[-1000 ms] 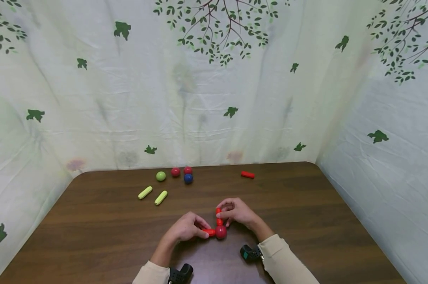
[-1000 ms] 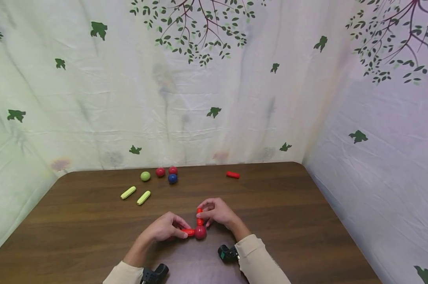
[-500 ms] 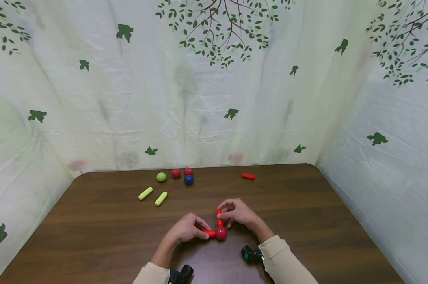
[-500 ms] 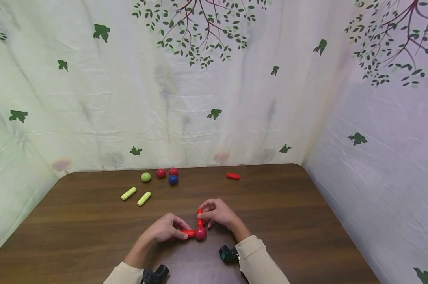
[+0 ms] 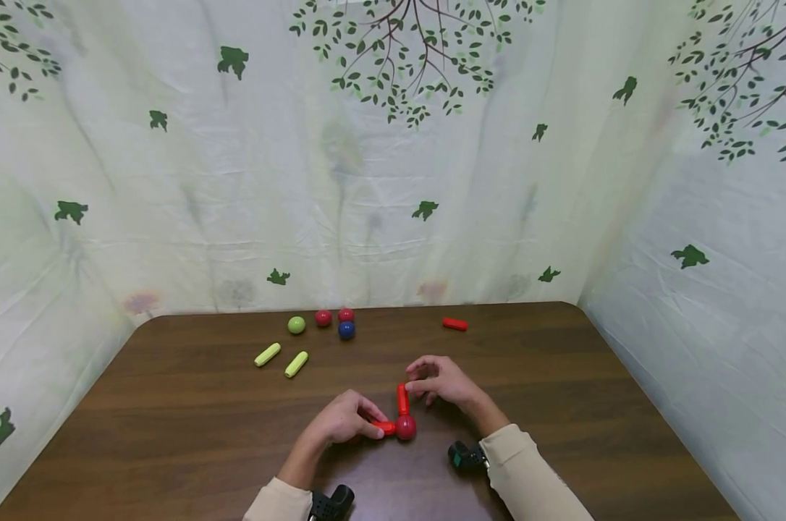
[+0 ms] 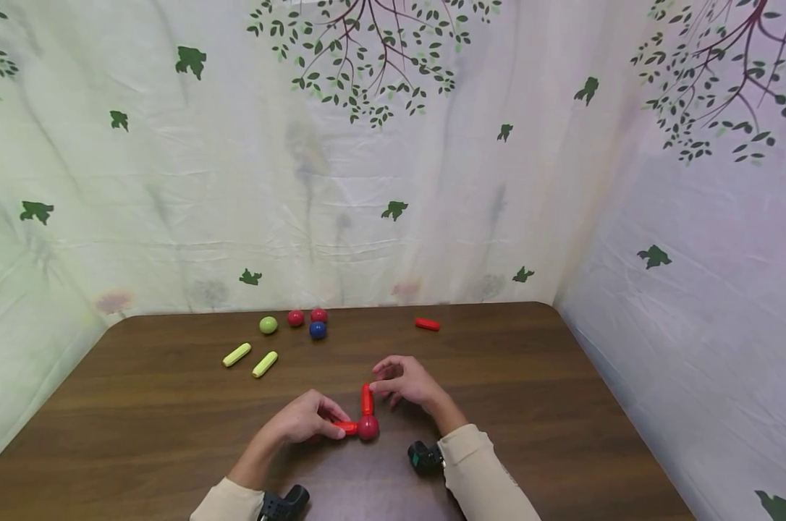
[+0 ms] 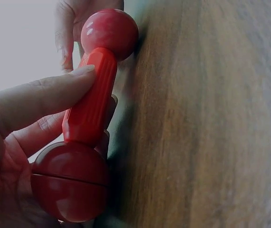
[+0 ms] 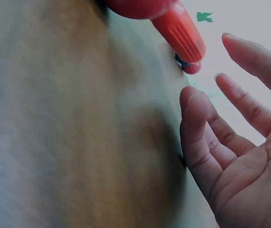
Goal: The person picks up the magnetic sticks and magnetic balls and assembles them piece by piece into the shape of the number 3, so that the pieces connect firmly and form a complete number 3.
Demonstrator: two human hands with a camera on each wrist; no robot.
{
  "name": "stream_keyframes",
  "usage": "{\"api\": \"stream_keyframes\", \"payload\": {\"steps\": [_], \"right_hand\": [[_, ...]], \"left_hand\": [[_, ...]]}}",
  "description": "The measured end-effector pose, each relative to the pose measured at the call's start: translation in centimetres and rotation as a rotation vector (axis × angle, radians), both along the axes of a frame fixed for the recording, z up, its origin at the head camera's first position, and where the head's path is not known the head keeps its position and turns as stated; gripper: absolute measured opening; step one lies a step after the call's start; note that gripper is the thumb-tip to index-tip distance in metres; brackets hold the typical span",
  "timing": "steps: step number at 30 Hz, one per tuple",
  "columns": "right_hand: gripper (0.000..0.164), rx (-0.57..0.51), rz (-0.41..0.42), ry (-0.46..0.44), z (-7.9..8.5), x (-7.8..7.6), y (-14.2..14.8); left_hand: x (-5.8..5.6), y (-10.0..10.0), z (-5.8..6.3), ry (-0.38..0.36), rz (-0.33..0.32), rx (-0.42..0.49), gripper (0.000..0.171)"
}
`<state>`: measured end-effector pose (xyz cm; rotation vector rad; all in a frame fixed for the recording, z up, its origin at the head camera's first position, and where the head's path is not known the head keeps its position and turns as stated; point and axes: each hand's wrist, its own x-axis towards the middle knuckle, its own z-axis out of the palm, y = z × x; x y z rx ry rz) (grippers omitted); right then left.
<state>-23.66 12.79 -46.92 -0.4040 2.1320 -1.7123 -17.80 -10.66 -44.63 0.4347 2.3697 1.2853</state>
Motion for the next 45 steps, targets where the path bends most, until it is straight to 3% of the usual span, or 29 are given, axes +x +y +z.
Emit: {"api": "stream_keyframes", "payload": {"steps": [12, 21, 30, 36, 45], "right_hand": [[0.037, 0.083, 0.065, 0.128, 2.1, -2.3, -0.1], [0.035, 0.198, 0.123, 0.182, 4.5, -6.4, -2.0], [0.035, 0.283, 0.374, 0.202, 6.8, -10.8, -5.2], [0.038, 0.392, 0.46, 0.191, 6.9, -13.1, -7.7], [0.041, 0.472, 0.544, 0.209, 6.0, -14.3, -9.9]], "left_hand": [[0.2, -0.3, -0.1, 0.013, 0.007, -0.008, 0.013], [0.2, -0.3, -0.1, 0.022, 0.006, -0.005, 0.012], [0.1, 0.1, -0.3, -0.005, 0.017, 0.014, 0.012], [0.0, 0.2, -0.3, 0.001, 0.026, 0.021, 0.012], [0.0, 0.3, -0.5, -0.01, 0.035, 0.024, 0.013]]}}
